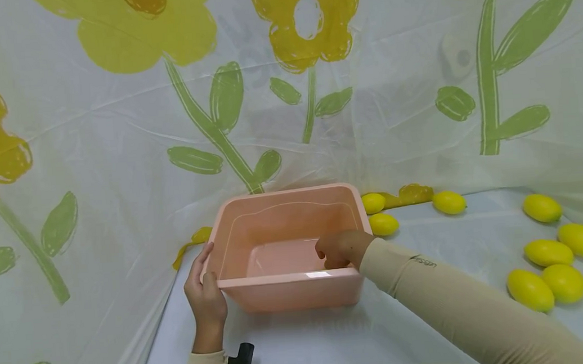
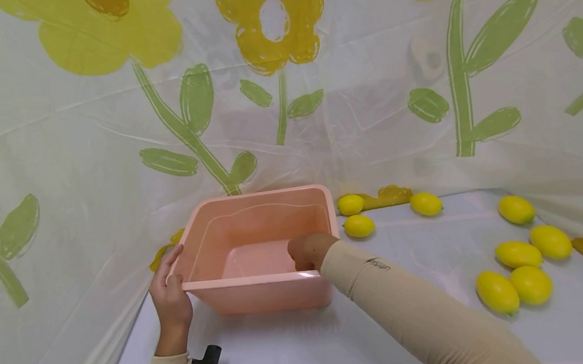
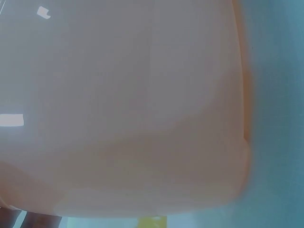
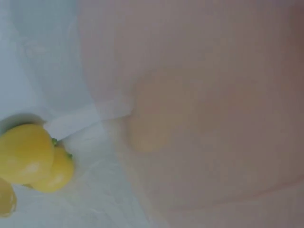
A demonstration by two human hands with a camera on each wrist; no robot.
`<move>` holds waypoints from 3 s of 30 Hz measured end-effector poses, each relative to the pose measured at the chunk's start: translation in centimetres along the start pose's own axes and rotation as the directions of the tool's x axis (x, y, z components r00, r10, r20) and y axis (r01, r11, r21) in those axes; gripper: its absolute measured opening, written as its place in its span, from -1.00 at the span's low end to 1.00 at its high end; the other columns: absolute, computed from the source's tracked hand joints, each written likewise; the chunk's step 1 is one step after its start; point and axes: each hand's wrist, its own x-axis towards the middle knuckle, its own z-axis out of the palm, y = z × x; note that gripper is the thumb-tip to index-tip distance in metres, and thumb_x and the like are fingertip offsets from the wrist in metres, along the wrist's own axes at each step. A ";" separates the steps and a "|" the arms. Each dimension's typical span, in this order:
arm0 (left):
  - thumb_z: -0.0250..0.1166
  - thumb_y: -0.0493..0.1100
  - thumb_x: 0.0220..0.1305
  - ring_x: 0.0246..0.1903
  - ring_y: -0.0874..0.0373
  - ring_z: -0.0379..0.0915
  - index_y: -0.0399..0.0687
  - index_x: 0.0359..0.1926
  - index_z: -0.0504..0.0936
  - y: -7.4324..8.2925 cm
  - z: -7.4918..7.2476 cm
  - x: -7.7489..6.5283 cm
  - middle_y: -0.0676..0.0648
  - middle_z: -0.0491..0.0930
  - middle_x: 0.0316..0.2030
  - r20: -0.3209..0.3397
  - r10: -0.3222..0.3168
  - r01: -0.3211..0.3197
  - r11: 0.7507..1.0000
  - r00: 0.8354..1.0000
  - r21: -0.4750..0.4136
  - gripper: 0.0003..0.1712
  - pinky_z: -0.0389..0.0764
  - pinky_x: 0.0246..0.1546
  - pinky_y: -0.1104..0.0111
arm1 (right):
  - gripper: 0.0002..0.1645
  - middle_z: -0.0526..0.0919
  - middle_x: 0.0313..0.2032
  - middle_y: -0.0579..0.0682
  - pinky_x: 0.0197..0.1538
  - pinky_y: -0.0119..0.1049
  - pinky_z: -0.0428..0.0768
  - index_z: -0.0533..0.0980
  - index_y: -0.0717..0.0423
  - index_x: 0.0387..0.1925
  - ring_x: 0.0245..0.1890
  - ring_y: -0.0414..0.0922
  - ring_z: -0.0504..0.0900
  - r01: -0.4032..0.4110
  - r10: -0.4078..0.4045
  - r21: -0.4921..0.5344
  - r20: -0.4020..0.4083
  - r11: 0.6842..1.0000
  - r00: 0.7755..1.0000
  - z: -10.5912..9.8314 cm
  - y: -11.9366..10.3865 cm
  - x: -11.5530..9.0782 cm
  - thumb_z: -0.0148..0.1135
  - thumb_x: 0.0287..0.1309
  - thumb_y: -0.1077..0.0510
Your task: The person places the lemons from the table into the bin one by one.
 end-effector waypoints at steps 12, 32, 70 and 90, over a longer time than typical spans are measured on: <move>-0.21 -0.35 0.23 0.23 0.20 0.29 0.10 0.17 0.47 0.1 0.0 0.0 0.16 0.36 0.23 0.009 -0.011 0.011 1.000 1.000 0.001 -0.43 0.38 0.06 0.29 | -0.73 0.62 -0.18 -0.12 -0.13 -0.34 0.56 0.53 -0.01 -0.11 -0.31 -0.23 0.54 0.394 -0.579 -0.441 -0.452 0.806 0.679 -0.6 -0.7 0.1 0.06 0.16 0.07; -0.22 -0.37 0.19 0.23 0.19 0.29 0.09 0.16 0.47 0.4 0.0 -0.1 0.15 0.35 0.23 0.000 -0.017 0.017 1.000 1.000 -0.009 -0.40 0.38 0.08 0.24 | -0.60 0.51 0.02 0.06 0.07 0.03 0.49 0.46 0.08 0.06 0.03 0.01 0.44 0.355 -0.324 -0.195 -0.878 0.914 0.353 -1.0 7.2 -3.6 0.02 0.19 0.07; -0.22 -0.37 0.19 0.24 0.20 0.28 0.11 0.16 0.47 -0.1 0.0 -0.1 0.13 0.35 0.24 0.015 -0.002 0.002 1.000 1.000 0.021 -0.40 0.38 0.08 0.22 | -0.20 0.08 0.34 0.28 0.07 0.35 0.28 0.10 0.00 0.36 0.19 0.37 0.22 0.092 -0.124 -0.097 -0.408 0.991 0.904 -1.1 16.2 4.4 0.17 0.14 -0.05; -0.21 -0.36 0.20 0.29 0.19 0.20 0.06 0.17 0.46 -0.1 -0.3 -0.1 0.15 0.32 0.26 0.024 -0.023 0.023 1.000 0.999 0.002 -0.43 0.35 0.10 0.22 | -0.25 0.41 0.10 0.28 0.15 0.21 0.33 0.23 0.07 0.27 0.05 0.19 0.43 0.094 -0.129 -0.100 -0.441 0.991 0.888 -0.9 15.6 4.3 0.27 0.06 0.05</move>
